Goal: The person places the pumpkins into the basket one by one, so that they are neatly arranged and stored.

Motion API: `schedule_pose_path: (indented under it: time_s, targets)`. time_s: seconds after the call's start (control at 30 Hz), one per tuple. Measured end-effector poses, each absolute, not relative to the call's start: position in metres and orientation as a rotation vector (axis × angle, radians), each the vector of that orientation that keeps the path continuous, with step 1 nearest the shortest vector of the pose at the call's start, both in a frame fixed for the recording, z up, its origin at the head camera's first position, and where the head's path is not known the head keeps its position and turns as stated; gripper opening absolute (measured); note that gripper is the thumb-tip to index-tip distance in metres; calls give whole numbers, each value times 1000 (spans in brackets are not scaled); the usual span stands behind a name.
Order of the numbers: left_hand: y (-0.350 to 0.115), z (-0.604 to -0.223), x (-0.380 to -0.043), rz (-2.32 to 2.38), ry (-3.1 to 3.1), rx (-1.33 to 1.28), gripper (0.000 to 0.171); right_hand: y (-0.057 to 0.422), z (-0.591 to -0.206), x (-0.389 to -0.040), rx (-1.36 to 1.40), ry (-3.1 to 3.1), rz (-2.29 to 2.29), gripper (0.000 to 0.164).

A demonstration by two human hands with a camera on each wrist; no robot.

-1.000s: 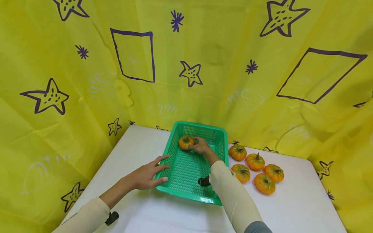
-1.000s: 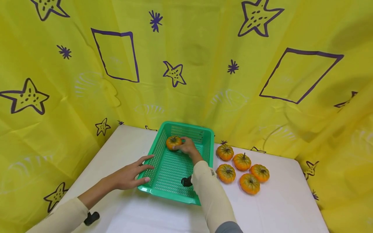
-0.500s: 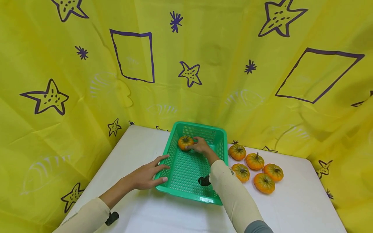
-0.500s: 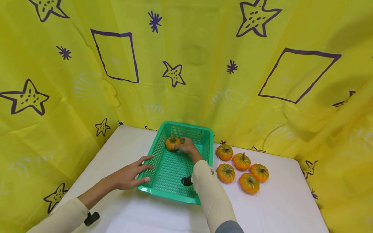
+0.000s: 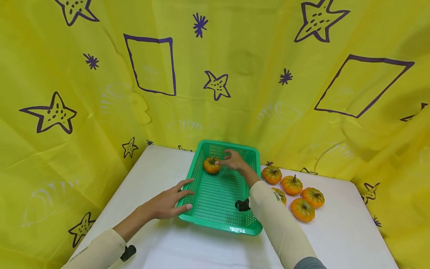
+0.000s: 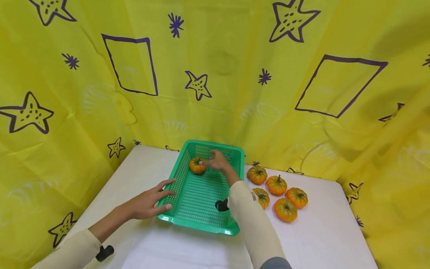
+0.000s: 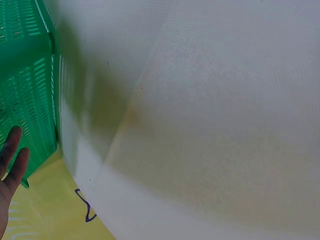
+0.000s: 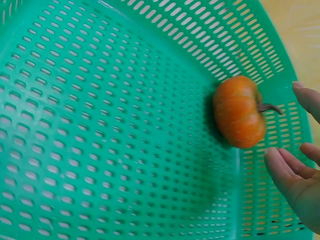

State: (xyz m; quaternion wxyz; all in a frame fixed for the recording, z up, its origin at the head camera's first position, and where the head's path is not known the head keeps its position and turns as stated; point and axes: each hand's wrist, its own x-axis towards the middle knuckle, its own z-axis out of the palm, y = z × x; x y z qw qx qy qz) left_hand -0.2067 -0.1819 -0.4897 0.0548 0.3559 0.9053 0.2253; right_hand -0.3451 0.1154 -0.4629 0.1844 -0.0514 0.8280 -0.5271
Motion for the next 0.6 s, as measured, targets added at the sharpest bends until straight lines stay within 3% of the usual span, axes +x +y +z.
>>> schedule_pose_path:
  time_s: [0.6]
  targets:
    - [-180, -489, -205, 680, 2758, 1090, 53, 155, -410, -324, -378, 2400, -1530, 81]
